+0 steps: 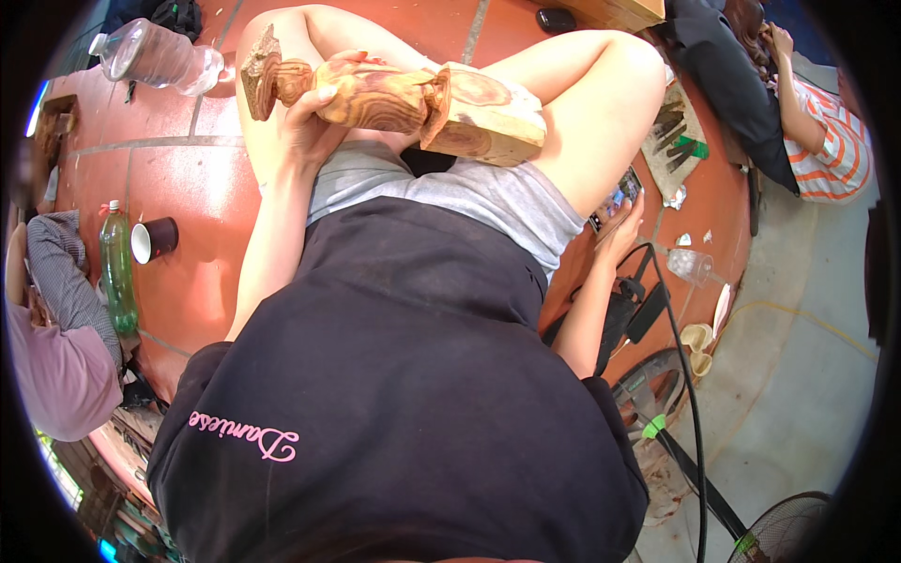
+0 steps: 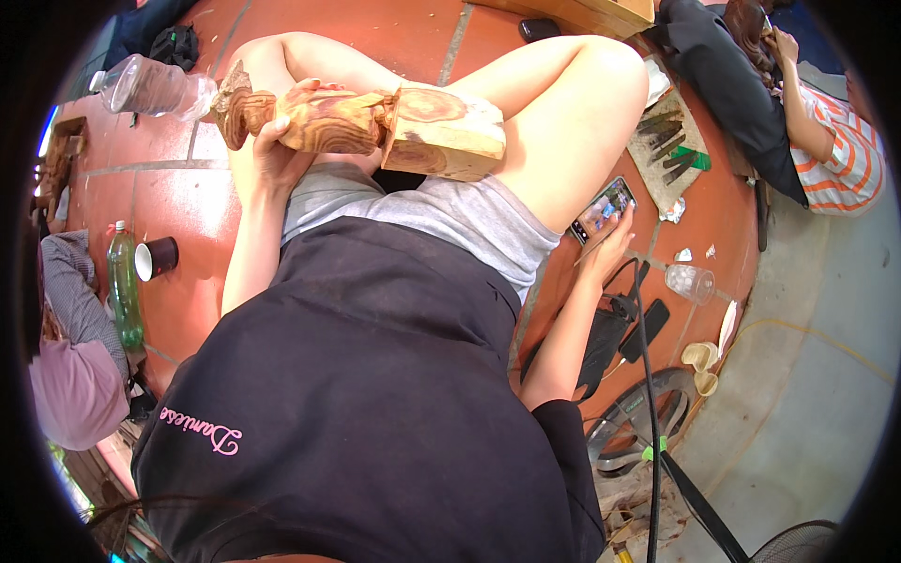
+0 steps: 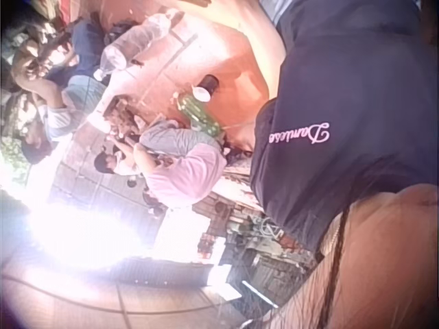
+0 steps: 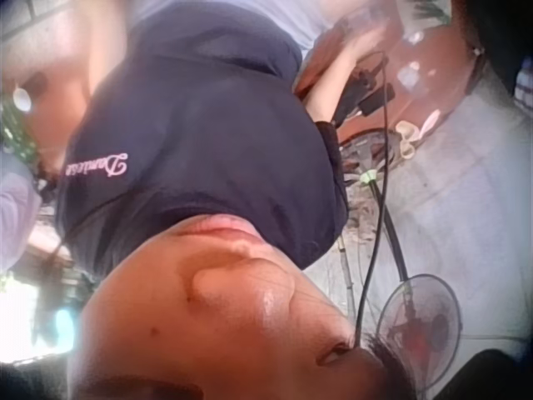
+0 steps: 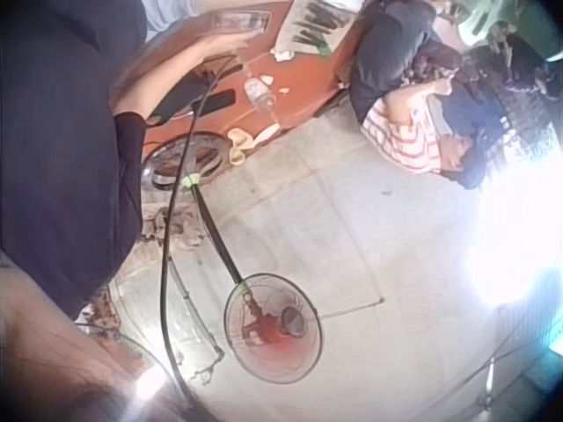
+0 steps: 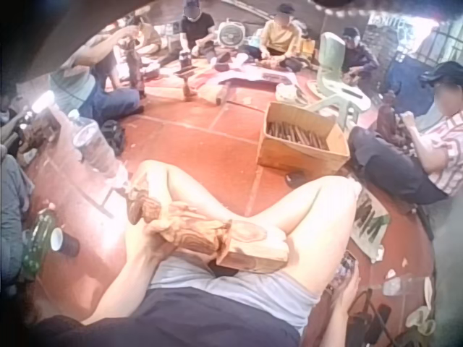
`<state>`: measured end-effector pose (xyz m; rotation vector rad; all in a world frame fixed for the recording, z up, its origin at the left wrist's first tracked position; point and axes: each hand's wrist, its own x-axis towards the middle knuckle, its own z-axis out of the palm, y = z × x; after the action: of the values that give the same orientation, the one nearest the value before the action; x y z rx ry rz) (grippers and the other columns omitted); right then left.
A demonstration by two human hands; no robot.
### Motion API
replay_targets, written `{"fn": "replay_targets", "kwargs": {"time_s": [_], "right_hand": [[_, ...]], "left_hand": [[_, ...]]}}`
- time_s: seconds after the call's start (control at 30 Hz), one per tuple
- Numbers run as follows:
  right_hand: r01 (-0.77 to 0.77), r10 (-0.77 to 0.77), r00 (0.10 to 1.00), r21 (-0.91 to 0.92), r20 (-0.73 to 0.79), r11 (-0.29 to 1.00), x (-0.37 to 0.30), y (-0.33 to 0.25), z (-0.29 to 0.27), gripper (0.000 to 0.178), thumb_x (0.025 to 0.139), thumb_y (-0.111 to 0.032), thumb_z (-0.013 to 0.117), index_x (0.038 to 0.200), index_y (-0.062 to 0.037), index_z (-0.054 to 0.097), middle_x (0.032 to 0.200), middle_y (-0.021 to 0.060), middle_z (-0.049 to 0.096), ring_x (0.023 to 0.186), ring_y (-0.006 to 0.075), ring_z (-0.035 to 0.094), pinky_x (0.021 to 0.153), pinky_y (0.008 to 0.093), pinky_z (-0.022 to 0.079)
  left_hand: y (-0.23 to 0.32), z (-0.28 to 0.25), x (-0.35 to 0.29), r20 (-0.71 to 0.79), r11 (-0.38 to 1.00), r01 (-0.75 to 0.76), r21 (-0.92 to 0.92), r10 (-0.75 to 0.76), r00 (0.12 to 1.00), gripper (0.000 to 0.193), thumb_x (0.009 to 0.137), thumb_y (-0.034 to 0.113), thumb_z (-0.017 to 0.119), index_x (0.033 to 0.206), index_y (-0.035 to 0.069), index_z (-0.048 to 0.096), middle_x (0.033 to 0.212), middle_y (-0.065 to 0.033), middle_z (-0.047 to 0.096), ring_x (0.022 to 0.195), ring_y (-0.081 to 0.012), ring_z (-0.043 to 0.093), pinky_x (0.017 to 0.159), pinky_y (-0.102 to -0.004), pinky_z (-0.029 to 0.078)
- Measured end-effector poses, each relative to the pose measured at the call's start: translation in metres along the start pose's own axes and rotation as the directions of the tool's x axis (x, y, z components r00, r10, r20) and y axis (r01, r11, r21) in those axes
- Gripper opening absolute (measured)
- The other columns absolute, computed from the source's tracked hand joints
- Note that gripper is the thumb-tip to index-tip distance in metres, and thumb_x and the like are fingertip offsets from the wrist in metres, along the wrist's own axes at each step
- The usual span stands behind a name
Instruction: The person carves a wooden block using a chisel while sitting cross-legged on the floor. They hold the wood with one hand and use the chisel with the other to shape the surface, occasionally rotating the piece to access different sides.
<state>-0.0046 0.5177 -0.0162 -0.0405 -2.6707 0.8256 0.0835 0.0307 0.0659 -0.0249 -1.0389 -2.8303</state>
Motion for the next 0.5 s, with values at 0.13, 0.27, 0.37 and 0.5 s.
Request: {"fn": "replay_targets", "kwargs": {"time_s": [0.13, 0.27, 0.37, 0.5], "right_hand": [[-0.026, 0.046, 0.993, 0.176, -0.107, 0.984, 0.013, 0.0, -0.002, 0.057, 0.104, -0.043, 0.031, 0.143, -0.0025, 0.037, 0.138, 0.022, 0.05, 0.119, 0.033, 0.057, 0.108, 0.0452, 0.034], [-0.039, 0.121, 0.982, 0.468, -0.146, 0.883, 0.021, -0.023, -0.008, 0.059, 0.105, -0.043, 0.028, 0.143, 0.0012, 0.033, 0.136, 0.0215, 0.052, 0.112, 0.0277, 0.061, 0.097, 0.0393, 0.045], [0.002, 0.095, 0.98, 0.487, -0.173, 0.873, 0.027, -0.07, -0.024, 0.059, 0.105, -0.044, 0.027, 0.14, 0.0021, 0.035, 0.124, 0.0219, 0.059, 0.102, 0.0265, 0.064, 0.094, 0.0383, 0.046], [0.189, -0.043, 0.966, 0.585, -0.255, 0.789, 0.039, -0.153, -0.032, 0.06, 0.105, -0.046, 0.024, 0.133, 0.0043, 0.039, 0.105, 0.0213, 0.067, 0.089, 0.0248, 0.067, 0.091, 0.0372, 0.047]], "left_hand": [[-0.001, -0.001, 0.001, 0.02, 1.0, 0.001, -0.012, 0.0, 1.0, 0.065, 0.078, 0.021, 0.064, 0.134, -0.005, 0.044, 0.131, -0.0232, 0.051, 0.125, -0.0334, 0.049, 0.11, -0.0431, 0.036], [0.0, 0.0, 0.0, -0.066, 0.998, 0.029, 0.063, -0.025, 0.998, 0.07, 0.072, 0.027, 0.068, 0.132, -0.002, 0.045, 0.134, -0.0253, 0.047, 0.129, -0.0373, 0.044, 0.111, -0.047, 0.034], [0.0, 0.0, 0.0, -0.077, 0.998, 0.023, 0.057, -0.019, 0.997, 0.07, 0.072, 0.027, 0.068, 0.132, -0.002, 0.045, 0.134, -0.0253, 0.047, 0.129, -0.0374, 0.044, 0.111, -0.0471, 0.034], [0.0, 0.001, 0.003, -0.079, 0.998, 0.031, 0.048, -0.027, 0.997, 0.071, 0.072, 0.027, 0.067, 0.133, -0.002, 0.045, 0.135, -0.0255, 0.047, 0.129, -0.0377, 0.044, 0.111, -0.0473, 0.034]]}}
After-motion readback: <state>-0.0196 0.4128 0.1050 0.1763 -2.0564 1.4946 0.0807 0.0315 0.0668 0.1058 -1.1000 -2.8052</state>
